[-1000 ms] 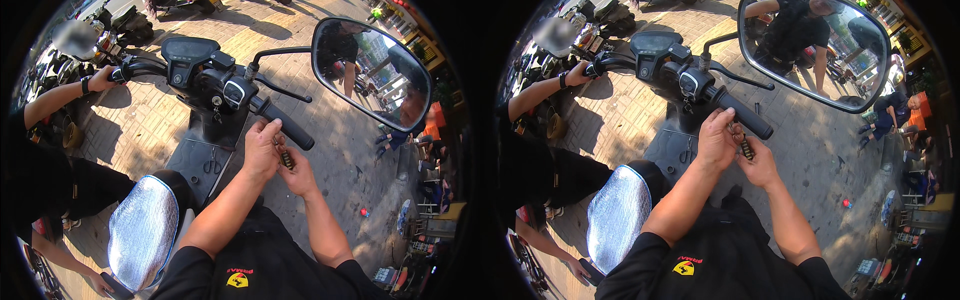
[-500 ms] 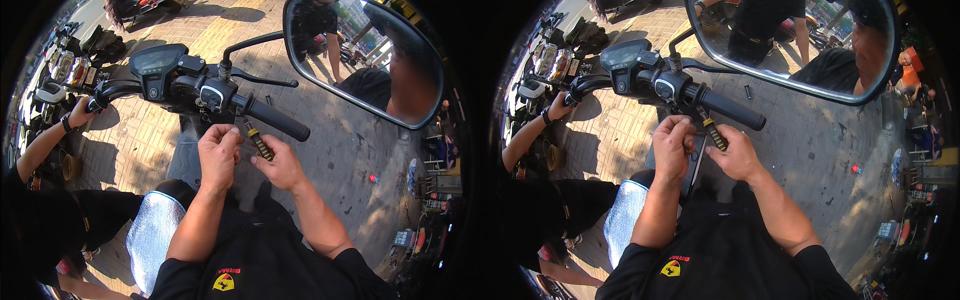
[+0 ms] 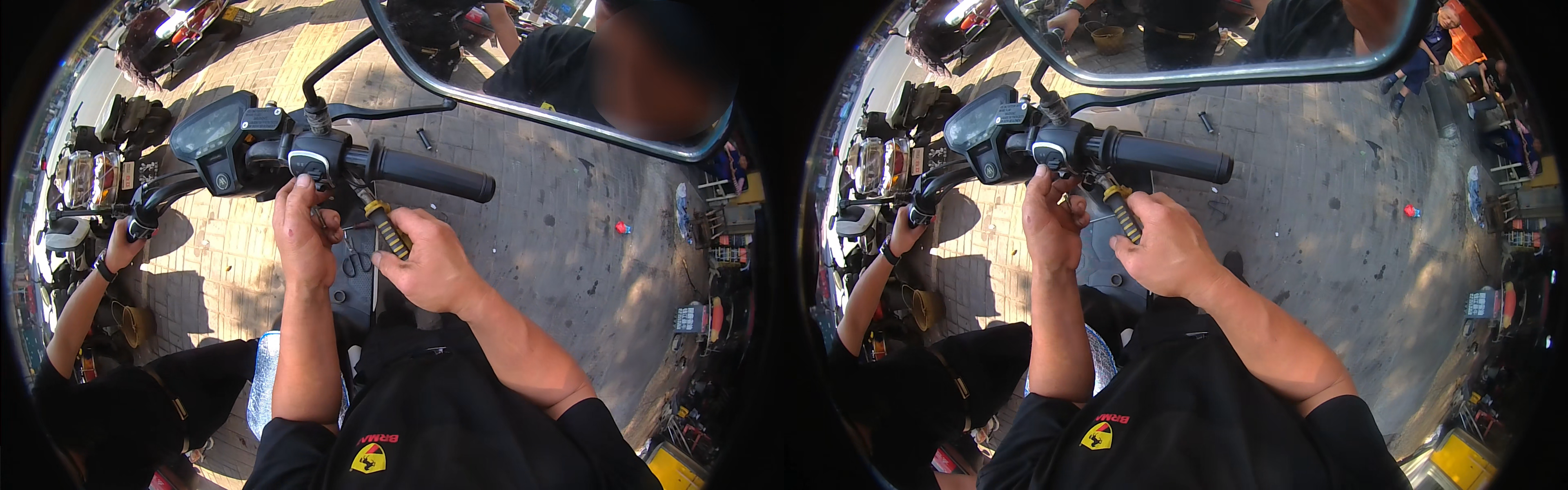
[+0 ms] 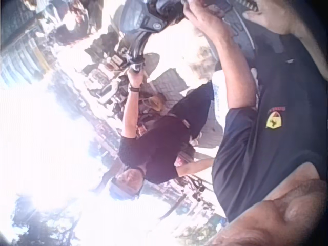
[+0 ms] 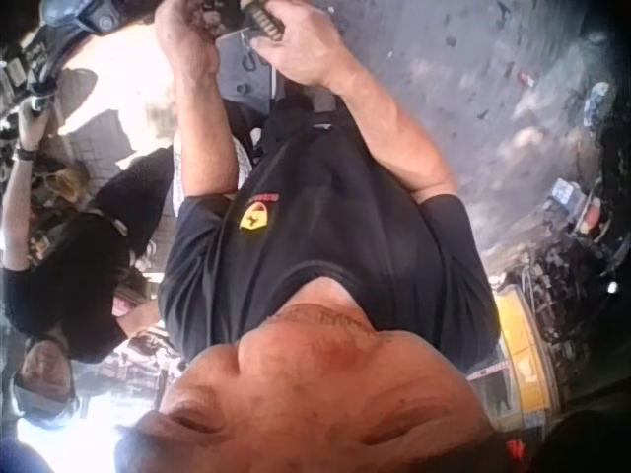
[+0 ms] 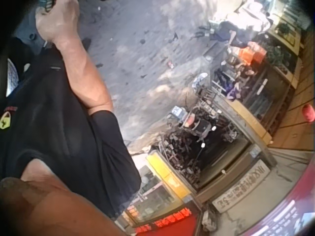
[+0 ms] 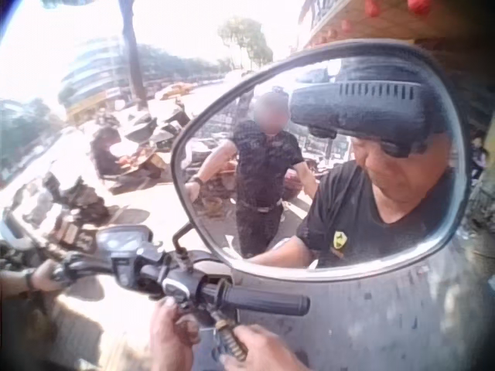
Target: The person uses a screwdriver to loosen and tighten screws on the right handlebar assembly of a white scooter. They then retrieve pliers from a tool cart and use them to adjust a cable or clamp near the throttle. The person repeatedly tightens and checks the handlebar components throughout the clip.
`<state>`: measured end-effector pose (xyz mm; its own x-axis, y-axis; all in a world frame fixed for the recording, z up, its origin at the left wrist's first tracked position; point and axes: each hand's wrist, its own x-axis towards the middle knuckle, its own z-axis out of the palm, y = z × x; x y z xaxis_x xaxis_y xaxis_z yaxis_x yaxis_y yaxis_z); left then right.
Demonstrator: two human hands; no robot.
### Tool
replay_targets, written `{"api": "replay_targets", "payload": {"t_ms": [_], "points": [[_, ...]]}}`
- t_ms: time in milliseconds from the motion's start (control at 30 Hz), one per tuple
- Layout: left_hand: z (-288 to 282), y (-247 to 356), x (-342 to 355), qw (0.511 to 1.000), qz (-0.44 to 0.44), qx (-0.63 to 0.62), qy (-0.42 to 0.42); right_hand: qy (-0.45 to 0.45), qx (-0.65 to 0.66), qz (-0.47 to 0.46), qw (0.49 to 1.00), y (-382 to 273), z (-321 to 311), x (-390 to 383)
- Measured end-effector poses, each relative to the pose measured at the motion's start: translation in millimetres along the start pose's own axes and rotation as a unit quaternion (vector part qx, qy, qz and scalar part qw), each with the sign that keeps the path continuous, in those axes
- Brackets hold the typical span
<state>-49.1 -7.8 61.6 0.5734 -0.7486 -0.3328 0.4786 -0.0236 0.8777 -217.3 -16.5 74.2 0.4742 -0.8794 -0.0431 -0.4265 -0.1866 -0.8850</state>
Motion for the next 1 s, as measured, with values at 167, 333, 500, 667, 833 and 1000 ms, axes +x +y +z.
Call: {"api": "replay_targets", "payload": {"t_ms": [167,333,500,667,833,1000], "points": [[1,5,13,0.996,-0.066,-0.019,-0.054,-0.039,-0.021,0.046,0.998,-9,-5,2],[7,3,22,0.980,-0.103,-0.093,-0.143,-0.089,0.034,0.045,0.994,-6,-14,7],[7,1,26,0.975,-0.109,-0.117,-0.151,-0.112,0.034,0.040,0.992,-7,-21,10],[6,-2,27,0.973,-0.100,-0.124,-0.167,-0.179,0.093,0.083,0.976,-3,-33,19],[4,-2,28,0.972,-0.095,-0.110,-0.186,-0.175,0.047,0.048,0.982,-3,-37,25],[3,-2,30,0.967,-0.100,-0.116,-0.204,-0.170,0.034,0.044,0.984,-3,-37,27]]}}
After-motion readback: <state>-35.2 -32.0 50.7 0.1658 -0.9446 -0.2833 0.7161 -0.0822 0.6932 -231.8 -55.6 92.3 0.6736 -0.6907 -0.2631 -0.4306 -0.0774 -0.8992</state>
